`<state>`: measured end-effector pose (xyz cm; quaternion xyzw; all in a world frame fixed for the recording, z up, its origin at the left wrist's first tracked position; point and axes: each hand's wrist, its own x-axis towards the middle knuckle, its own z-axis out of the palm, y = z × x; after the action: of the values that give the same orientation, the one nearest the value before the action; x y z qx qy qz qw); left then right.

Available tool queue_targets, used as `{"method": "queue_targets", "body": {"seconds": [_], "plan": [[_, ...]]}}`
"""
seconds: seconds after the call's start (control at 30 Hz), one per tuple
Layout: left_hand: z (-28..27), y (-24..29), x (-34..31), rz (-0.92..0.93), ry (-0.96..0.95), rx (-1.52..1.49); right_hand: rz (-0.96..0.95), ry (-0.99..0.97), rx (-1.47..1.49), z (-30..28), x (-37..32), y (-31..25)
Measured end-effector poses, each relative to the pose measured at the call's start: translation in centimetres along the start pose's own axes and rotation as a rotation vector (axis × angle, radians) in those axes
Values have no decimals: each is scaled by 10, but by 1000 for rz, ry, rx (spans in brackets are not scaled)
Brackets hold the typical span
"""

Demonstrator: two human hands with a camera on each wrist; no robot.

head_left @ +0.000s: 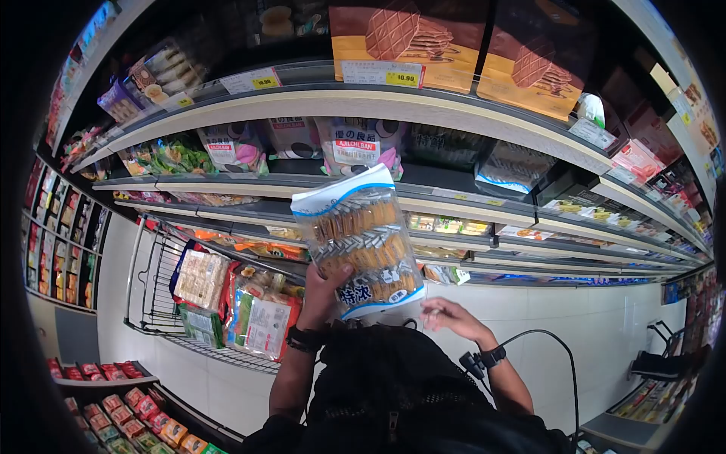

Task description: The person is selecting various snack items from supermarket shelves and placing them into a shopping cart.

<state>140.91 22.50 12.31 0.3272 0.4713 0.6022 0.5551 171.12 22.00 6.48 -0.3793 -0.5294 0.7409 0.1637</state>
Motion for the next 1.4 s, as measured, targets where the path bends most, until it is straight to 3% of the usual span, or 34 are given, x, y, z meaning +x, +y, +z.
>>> {"method": "queue_targets", "body": {"seconds": [0.03, 0.1, 0.17, 0.23, 0.3, 0.37, 0.47, 0.5, 0.57, 0.6, 0.7, 0.83, 0.9, 0.93, 0.97, 1.07, 1.17, 1.2, 1.23, 1.3, 1.37, 1.4], "plan": [[-2, 4, 0, 17, 20, 14, -6, -7, -112, -2, -8, 15], [-6, 9, -1, -20, 29, 29, 327, -128, -366, -11, -28, 44], [-9, 11, -2, 5, 56, 46, 389, -315, -276, -18, -65, 62], [-13, 17, -1, 2, 26, 45, 584, -404, -217, -11, -90, 45], [-14, 22, -2, 9, 8, 73, 634, -227, -227, 9, -109, 16], [-16, 21, -3, -3, 20, 75, 405, -269, -455, 2, -120, 55], [-19, 21, -2, 0, 16, 67, 557, -126, -276, 23, -119, 13], [-19, 21, -3, 12, 21, 55, 563, -128, -279, 17, -122, 24], [-20, 20, -5, 17, 30, 37, 430, -346, -563, 3, -133, 56], [-21, 20, -4, 11, 33, 28, 538, -266, -432, 20, -128, 13], [-26, 19, -4, -16, 29, 15, 508, -393, -420, 11, -132, 54], [-32, 20, -5, -46, 24, 8, 528, -417, -457, 26, -113, -3], [-35, 18, -5, -21, 46, 14, 416, -335, -456, 31, -107, -9], [-36, 18, -5, 10, 65, 22, 321, -351, -249, 30, -104, 13], [-36, 18, -4, 6, 65, 24, 170, -248, -324, 22, -107, 23], [-38, 20, -5, 3, 63, 18, 77, -268, -164, 35, -83, -5], [-39, 21, -6, -16, 57, 21, 166, -323, -302, 14, -94, 63], [-39, 22, -6, -15, 58, 25, 253, -371, -350, 30, -88, -11], [-40, 23, -7, -15, 60, 29, 289, -440, -402, 29, -92, 7], [-40, 25, -7, -24, 66, 28, 595, -356, -106, 35, -107, -1], [-40, 24, -7, -35, 70, 27, 582, -279, -60, 36, -115, 12], [-41, 24, -6, -39, 71, 34, 550, -300, -216, 39, -110, 4]]}}
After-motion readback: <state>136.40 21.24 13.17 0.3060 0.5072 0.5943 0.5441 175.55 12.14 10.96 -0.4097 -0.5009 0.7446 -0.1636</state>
